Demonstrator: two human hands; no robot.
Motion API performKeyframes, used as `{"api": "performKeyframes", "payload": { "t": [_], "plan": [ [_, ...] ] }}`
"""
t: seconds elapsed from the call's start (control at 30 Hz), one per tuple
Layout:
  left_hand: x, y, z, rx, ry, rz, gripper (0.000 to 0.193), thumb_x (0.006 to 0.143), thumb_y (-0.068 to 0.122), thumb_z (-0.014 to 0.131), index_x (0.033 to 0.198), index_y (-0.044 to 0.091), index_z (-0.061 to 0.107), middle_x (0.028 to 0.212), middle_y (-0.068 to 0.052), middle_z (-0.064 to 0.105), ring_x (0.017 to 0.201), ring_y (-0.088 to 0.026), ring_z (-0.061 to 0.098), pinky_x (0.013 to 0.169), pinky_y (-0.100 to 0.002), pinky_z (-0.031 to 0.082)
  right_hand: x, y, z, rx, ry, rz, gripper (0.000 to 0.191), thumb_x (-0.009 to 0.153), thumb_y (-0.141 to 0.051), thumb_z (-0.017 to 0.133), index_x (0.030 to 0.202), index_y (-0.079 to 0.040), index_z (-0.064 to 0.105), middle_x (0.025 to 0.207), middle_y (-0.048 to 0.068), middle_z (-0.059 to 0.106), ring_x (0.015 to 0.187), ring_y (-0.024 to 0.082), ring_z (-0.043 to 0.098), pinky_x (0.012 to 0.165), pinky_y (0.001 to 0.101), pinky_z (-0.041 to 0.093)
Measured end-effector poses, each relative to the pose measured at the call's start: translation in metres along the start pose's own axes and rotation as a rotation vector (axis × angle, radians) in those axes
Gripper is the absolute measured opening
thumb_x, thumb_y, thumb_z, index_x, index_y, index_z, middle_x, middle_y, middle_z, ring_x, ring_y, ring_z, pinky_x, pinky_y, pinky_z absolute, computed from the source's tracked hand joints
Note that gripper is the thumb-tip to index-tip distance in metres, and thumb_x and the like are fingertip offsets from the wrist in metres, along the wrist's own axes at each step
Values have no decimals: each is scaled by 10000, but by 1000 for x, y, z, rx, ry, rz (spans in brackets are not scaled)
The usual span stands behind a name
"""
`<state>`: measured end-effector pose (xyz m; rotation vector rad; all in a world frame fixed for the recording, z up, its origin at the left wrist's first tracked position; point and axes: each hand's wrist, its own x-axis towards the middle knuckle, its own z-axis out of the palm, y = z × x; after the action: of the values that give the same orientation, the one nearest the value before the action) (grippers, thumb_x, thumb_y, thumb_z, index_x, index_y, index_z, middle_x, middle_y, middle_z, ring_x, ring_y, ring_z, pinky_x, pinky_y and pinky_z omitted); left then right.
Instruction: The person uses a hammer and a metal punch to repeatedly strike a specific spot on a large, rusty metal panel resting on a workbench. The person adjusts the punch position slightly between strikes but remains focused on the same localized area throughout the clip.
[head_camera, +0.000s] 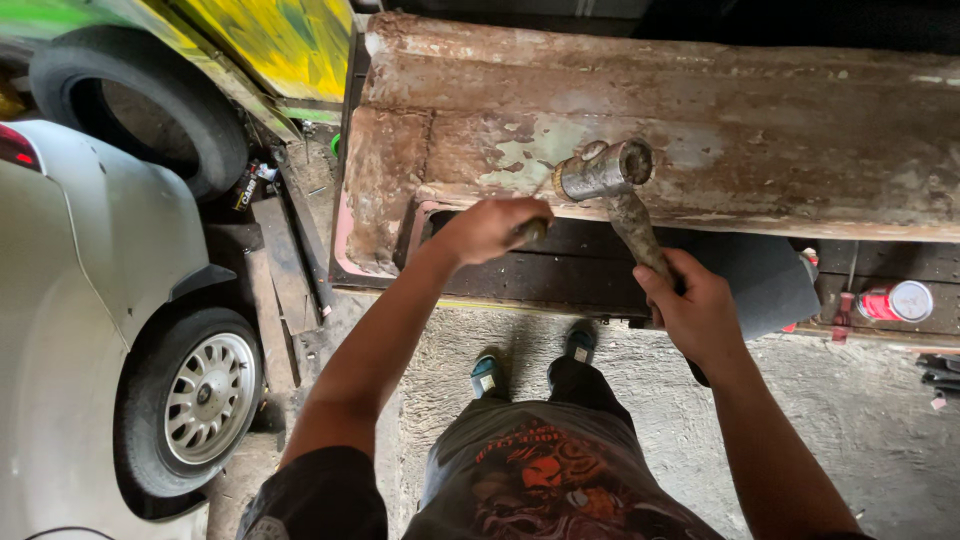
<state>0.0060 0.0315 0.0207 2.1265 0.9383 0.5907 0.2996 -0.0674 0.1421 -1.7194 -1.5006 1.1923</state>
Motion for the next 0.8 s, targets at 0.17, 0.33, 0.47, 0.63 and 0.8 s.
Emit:
{"api": "performKeyframes", "payload": {
  "t": [0.17, 0.33, 0.47, 0.63, 0.8],
  "plan": [
    [-21, -12, 23, 315, 119, 351, 321, 942, 43, 691, 1257, 91, 650, 1336, -78, 693, 1259, -265, 632, 1008, -355, 578, 0, 8, -2, 17, 4, -45, 307, 965, -253, 701, 1169, -24, 692, 644, 3, 572, 529, 71, 513, 475, 273, 404],
    [-37, -10, 40, 469, 250, 468, 341, 897, 32, 707, 1224, 119, 660, 1366, -63, 668, 1374, -276, 562, 1130, -373, 489, -2, 21, -1, -9, 18, -16, 356, 940, -281, 725, 1189, -28, 701, 633, 0, 576, 532, 68, 516, 475, 275, 412],
    [-39, -9, 45, 503, 246, 487, 351, 873, 35, 720, 1212, 113, 671, 1342, -85, 671, 1352, -294, 573, 1173, -388, 475, -7, 34, 2, -111, 30, -12, 418, 905, -308, 751, 1218, -34, 704, 620, 2, 595, 527, 67, 537, 475, 272, 429],
    [-33, -11, 39, 413, 234, 482, 339, 928, 13, 720, 1245, 114, 650, 1381, -68, 648, 1377, -279, 576, 1175, -386, 441, -11, 46, 10, -103, -1, 60, 417, 901, -310, 745, 1217, -41, 712, 608, 14, 594, 512, 82, 522, 459, 288, 414],
    [-27, -11, 24, 390, 145, 394, 517, 852, -24, 706, 1337, 121, 602, 1406, -63, 639, 1359, -293, 580, 1128, -390, 451, -14, 49, 10, -79, -16, 20, 413, 914, -312, 738, 1223, -40, 715, 625, 21, 595, 523, 74, 518, 465, 282, 415]
  ]
}}
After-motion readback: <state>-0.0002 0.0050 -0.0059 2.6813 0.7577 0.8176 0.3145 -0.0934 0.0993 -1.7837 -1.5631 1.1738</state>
